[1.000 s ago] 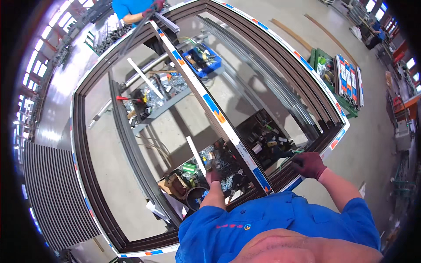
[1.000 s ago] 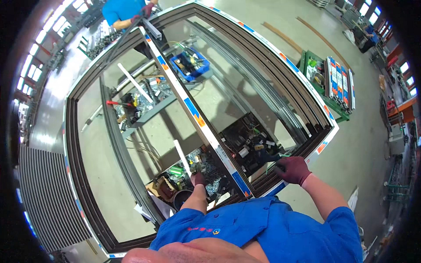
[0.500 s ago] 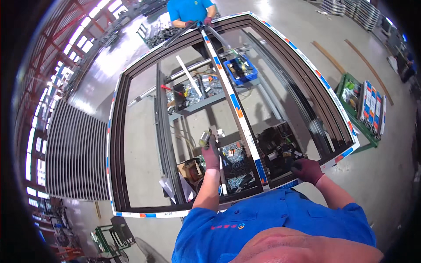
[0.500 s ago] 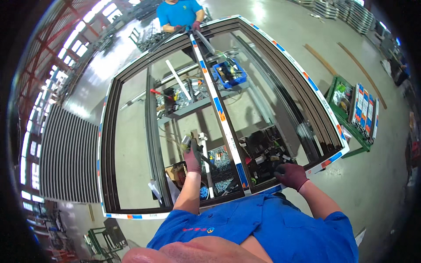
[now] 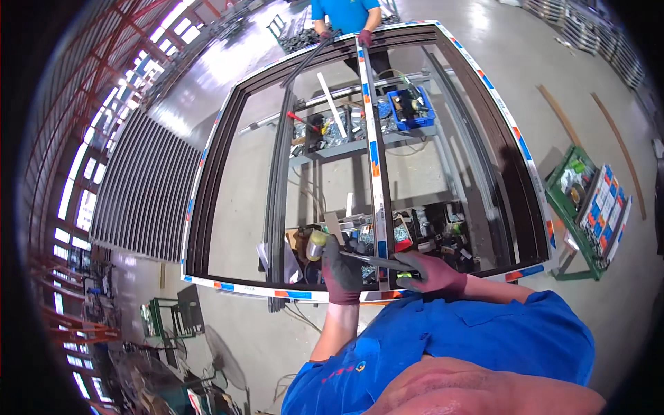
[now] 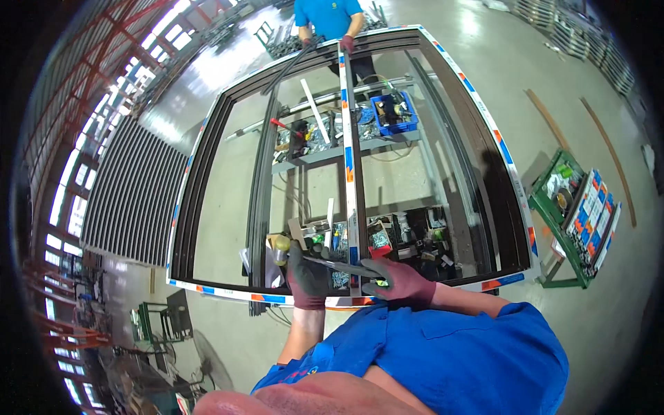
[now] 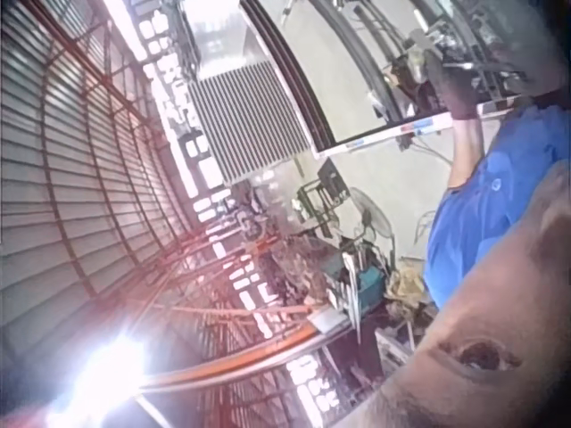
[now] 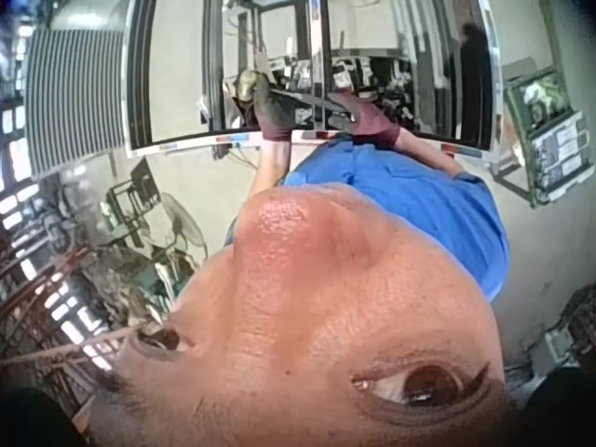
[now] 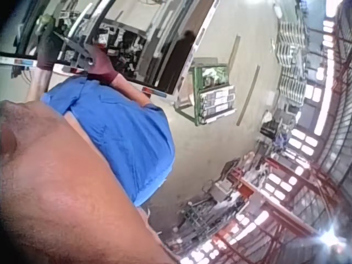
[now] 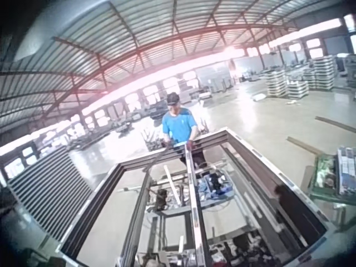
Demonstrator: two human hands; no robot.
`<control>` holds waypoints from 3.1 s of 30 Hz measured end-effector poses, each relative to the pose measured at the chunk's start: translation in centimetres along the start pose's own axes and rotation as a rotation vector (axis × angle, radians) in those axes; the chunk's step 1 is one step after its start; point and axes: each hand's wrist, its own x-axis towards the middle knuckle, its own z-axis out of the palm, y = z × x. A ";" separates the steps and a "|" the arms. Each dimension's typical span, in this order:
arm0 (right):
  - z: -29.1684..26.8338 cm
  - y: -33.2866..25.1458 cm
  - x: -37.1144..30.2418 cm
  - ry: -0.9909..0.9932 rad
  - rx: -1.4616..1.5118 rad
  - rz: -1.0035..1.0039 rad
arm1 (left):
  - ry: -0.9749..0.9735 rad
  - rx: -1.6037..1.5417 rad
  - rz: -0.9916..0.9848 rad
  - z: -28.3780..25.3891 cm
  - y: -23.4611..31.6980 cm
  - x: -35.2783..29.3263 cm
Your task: Assembling and securing components of a large metal frame using electric and pneumatic tools.
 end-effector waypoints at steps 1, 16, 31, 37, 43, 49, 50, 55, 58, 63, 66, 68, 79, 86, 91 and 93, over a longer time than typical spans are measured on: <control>-0.2 0.2 -0.2 -0.167 0.103 0.145 | 0.014 -0.006 0.040 -0.1 -1.3 -1.1; -3.8 3.5 -3.9 -0.442 0.173 0.139 | 0.207 0.440 0.313 -1.6 -9.1 -9.8; -4.4 2.5 -4.1 -0.329 0.448 0.235 | 0.086 0.921 0.654 -6.4 -11.5 -7.0; -2.7 2.0 -2.5 -0.075 0.659 0.135 | -0.064 0.555 0.403 -0.9 -5.8 -7.4; -0.3 2.1 -0.2 0.100 0.472 0.146 | -0.074 0.511 0.245 -3.6 -1.8 -6.0; 3.4 1.7 2.7 0.223 0.153 0.222 | -0.154 0.716 0.343 -9.4 0.9 -2.9; 4.1 2.5 2.9 0.234 0.192 0.248 | -0.166 0.584 0.219 -8.8 2.1 -3.2; 8.0 4.0 4.2 0.297 0.196 0.194 | -0.309 0.887 0.283 -11.9 4.7 -0.9; 9.5 4.9 5.3 0.290 0.217 0.180 | -0.389 0.886 0.237 -11.3 7.1 -0.6; 11.5 0.3 7.2 0.251 0.324 0.320 | -0.473 1.137 0.263 -11.6 10.4 0.0; 12.8 1.4 8.7 0.254 0.152 0.207 | -0.501 1.159 0.328 -13.6 9.8 1.7; 13.7 -1.1 9.7 0.219 0.206 0.225 | -0.550 1.209 0.296 -14.3 10.6 2.1; 16.2 1.2 12.2 0.064 0.066 0.285 | -0.546 1.395 0.554 -14.7 13.3 2.0; 17.1 1.7 12.6 0.040 -0.287 -0.260 | -0.521 1.487 0.556 -15.2 11.8 2.8; 17.1 2.5 11.9 0.105 -0.180 -0.123 | -0.566 1.467 0.619 -15.6 10.9 2.7; 17.1 2.2 11.6 0.123 0.063 0.199 | -0.623 1.403 0.628 -15.0 11.4 2.7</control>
